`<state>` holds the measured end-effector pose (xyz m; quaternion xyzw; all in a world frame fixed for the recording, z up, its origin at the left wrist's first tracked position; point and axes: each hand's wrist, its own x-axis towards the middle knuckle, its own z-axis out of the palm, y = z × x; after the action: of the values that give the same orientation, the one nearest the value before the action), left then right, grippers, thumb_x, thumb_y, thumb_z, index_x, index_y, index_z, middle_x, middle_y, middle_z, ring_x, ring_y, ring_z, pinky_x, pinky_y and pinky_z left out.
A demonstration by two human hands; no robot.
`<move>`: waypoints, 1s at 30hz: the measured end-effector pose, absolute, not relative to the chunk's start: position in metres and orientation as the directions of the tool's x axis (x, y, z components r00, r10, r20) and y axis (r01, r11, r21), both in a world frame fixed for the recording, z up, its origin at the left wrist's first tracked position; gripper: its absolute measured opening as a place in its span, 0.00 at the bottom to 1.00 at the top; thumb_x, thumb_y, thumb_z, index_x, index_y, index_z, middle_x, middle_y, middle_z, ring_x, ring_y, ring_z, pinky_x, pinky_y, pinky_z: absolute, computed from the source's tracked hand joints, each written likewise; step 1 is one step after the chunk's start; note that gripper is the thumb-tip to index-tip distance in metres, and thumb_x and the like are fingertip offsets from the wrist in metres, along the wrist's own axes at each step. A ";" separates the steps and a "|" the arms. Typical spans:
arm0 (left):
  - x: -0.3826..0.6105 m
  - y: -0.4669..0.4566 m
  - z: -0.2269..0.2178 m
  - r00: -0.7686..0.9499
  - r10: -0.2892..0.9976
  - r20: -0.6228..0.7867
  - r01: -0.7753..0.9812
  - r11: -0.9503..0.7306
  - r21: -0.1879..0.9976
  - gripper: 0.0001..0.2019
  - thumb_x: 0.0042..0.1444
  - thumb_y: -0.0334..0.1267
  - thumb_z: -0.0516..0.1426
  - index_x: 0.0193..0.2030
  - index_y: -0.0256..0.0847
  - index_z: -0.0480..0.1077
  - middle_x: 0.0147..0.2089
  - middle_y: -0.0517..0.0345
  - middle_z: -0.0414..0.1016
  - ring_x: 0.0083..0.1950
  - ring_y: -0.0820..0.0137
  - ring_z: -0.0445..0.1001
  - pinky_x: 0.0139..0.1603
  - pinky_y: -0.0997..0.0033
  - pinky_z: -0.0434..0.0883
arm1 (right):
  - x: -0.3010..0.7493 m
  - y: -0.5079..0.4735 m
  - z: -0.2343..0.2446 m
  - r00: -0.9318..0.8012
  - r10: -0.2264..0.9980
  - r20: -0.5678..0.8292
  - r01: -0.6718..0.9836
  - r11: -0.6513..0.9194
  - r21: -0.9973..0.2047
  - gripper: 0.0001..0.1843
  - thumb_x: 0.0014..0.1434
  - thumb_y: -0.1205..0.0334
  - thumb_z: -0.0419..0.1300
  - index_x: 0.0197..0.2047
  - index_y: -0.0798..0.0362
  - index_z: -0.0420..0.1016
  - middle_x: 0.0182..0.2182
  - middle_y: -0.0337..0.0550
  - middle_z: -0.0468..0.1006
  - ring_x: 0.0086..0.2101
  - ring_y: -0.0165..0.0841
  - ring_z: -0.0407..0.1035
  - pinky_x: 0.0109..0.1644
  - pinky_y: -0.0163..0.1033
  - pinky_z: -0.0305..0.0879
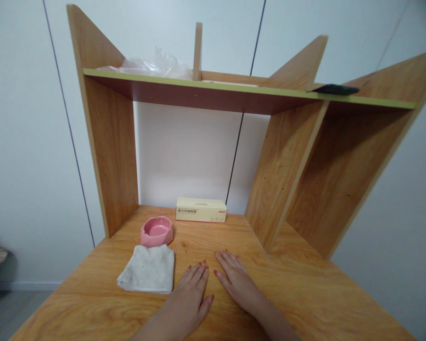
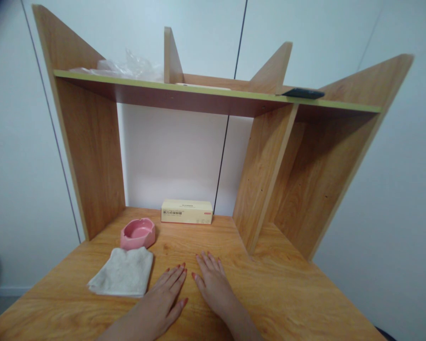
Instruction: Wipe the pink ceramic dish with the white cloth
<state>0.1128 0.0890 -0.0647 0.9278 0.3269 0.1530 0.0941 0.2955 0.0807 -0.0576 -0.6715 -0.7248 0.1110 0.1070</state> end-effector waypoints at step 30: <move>0.073 0.135 -0.005 0.224 0.776 0.590 0.365 -0.628 0.687 0.18 0.59 0.42 0.43 0.52 0.42 0.62 0.52 0.54 0.66 0.54 0.66 0.61 0.55 0.61 0.56 | 0.203 0.068 -0.032 -0.457 0.801 0.388 0.862 0.505 -0.027 0.24 0.50 0.53 0.57 0.50 0.52 0.64 0.46 0.47 0.69 0.44 0.40 0.61 0.47 0.47 0.57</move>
<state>0.0729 0.1346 -0.0047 0.7542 0.3783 0.4951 0.2073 0.2027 0.0680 -0.0318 -0.4897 -0.8490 -0.0867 0.1784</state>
